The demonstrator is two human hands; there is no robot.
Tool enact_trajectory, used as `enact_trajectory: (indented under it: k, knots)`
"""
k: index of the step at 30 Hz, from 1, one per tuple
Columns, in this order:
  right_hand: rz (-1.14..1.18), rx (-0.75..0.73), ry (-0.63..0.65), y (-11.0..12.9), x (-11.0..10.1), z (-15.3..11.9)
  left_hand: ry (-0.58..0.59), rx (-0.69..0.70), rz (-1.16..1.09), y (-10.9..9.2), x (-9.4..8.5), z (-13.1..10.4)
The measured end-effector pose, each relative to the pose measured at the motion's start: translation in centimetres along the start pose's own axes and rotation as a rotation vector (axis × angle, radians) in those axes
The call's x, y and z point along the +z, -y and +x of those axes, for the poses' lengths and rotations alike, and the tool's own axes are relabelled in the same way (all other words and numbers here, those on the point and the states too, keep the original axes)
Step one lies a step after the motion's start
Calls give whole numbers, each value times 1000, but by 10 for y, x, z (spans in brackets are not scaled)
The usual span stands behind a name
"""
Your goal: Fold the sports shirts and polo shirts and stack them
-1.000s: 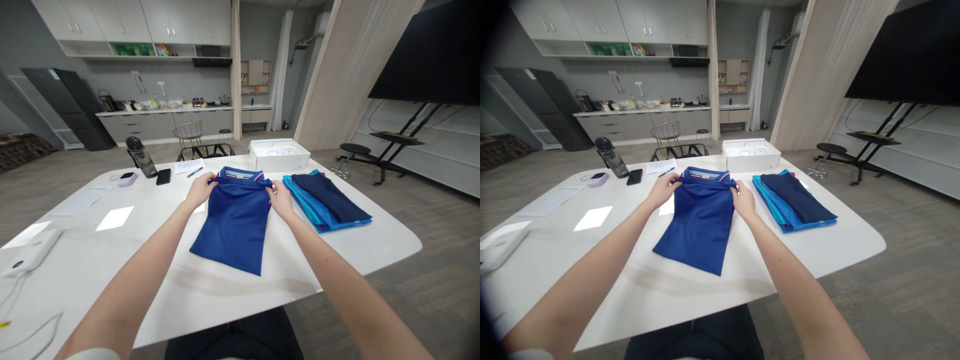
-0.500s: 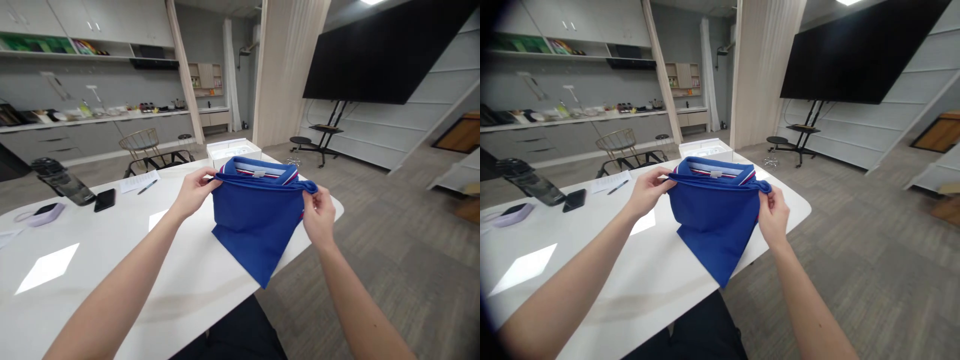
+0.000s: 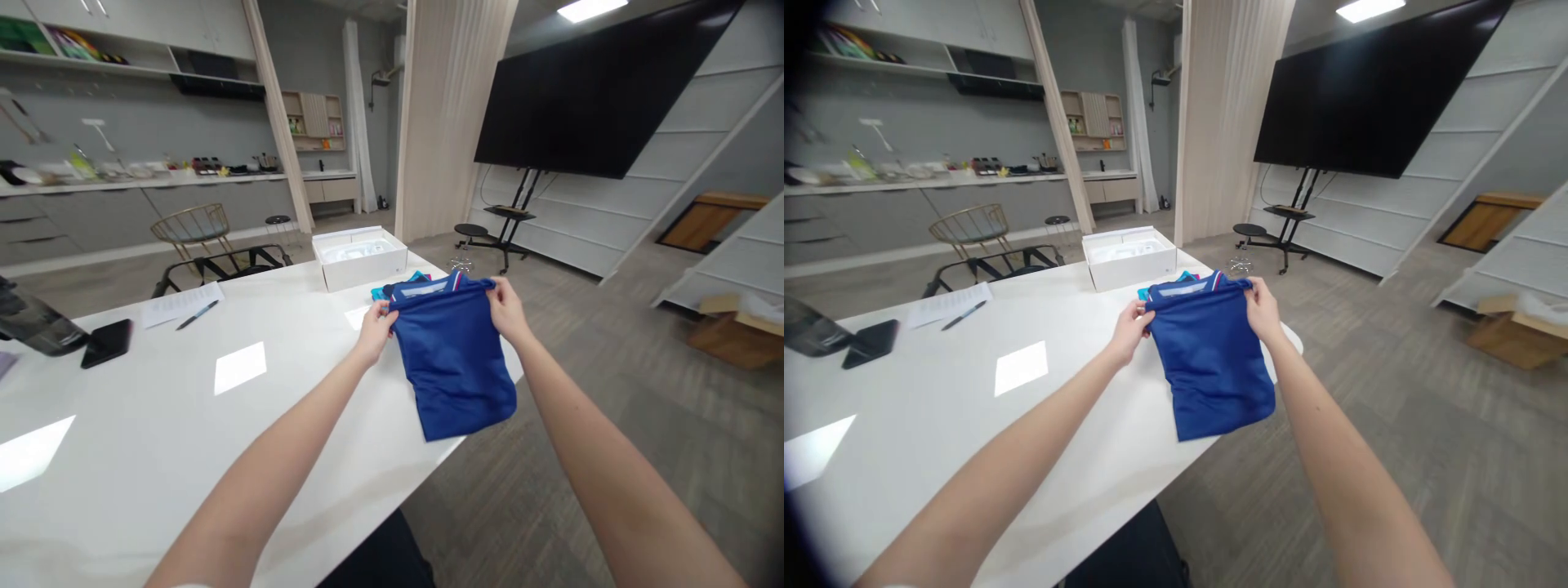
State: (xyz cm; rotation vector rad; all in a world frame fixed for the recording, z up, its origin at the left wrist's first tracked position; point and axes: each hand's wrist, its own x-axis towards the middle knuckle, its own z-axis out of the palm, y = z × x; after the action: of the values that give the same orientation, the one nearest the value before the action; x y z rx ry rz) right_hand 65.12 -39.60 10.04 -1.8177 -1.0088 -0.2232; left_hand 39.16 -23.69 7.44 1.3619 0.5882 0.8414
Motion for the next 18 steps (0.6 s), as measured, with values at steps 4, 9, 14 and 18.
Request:
enact_trajectory:
  k: [4,9,14,18]
  knots:
    - [29,14,-48,-24,19,-18,-14,9,-30,33,-3,-6]
    - [61,-150,-174,4,3,37,27,195,-93,-29,11,2]
    - [29,-253,-128,19,22,143,-57,317,-139,-73,21,60]
    - [-97,-77,84,-18,95,169,-241,44,-28,-30,4,114]
